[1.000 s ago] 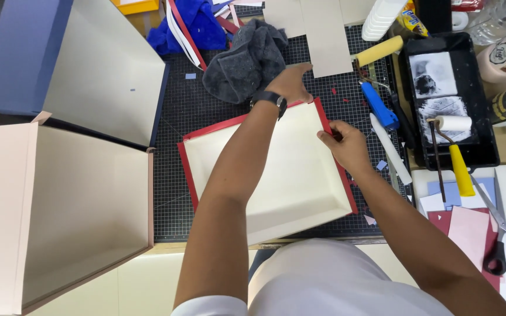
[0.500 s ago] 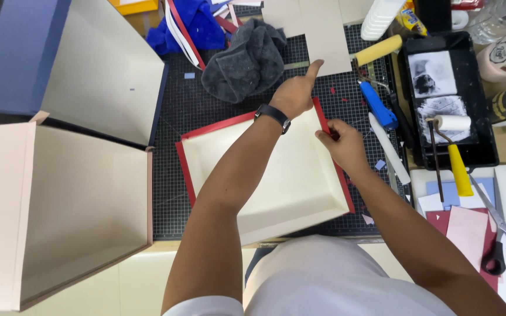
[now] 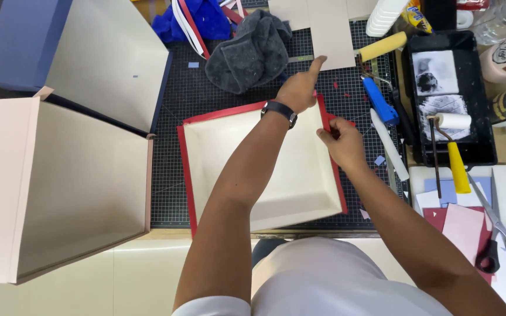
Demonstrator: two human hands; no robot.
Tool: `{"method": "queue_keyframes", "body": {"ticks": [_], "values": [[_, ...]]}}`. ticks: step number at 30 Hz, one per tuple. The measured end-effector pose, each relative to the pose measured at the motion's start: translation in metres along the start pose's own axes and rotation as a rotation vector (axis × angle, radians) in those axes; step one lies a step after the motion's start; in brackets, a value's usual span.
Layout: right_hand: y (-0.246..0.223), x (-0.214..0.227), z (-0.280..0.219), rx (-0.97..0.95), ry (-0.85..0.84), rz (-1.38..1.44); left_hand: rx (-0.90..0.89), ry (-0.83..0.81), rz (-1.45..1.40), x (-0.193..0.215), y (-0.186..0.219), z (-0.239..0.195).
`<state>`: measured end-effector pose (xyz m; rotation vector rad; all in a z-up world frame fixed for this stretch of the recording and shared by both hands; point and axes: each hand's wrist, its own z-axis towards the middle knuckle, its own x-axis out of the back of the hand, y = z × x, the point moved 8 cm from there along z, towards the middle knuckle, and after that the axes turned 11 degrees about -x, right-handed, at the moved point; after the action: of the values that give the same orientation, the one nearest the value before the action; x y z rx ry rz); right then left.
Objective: Assembling and covering a cardboard box with decorative red paper using glue and cutting tools.
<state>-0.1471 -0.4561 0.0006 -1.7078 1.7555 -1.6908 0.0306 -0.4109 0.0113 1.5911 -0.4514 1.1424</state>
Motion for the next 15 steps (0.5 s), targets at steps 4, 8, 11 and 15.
{"method": "queue_keyframes", "body": {"ticks": [4, 8, 11, 15], "values": [[0.02, -0.007, -0.029, -0.065, 0.009, 0.014, -0.046, -0.041, -0.077, 0.004, 0.031, -0.021], [0.023, -0.011, -0.082, -0.158, -0.11, 0.186, -0.14, -0.173, -0.074, -0.017, 0.061, -0.033], [0.033, -0.012, -0.122, -0.237, -0.263, 0.499, -0.288, -0.336, -0.171, -0.019, 0.118, -0.072], [0.109, 0.025, -0.11, -0.142, -0.128, 0.637, -0.35, -0.408, -0.196, -0.046, 0.161, -0.127]]}}
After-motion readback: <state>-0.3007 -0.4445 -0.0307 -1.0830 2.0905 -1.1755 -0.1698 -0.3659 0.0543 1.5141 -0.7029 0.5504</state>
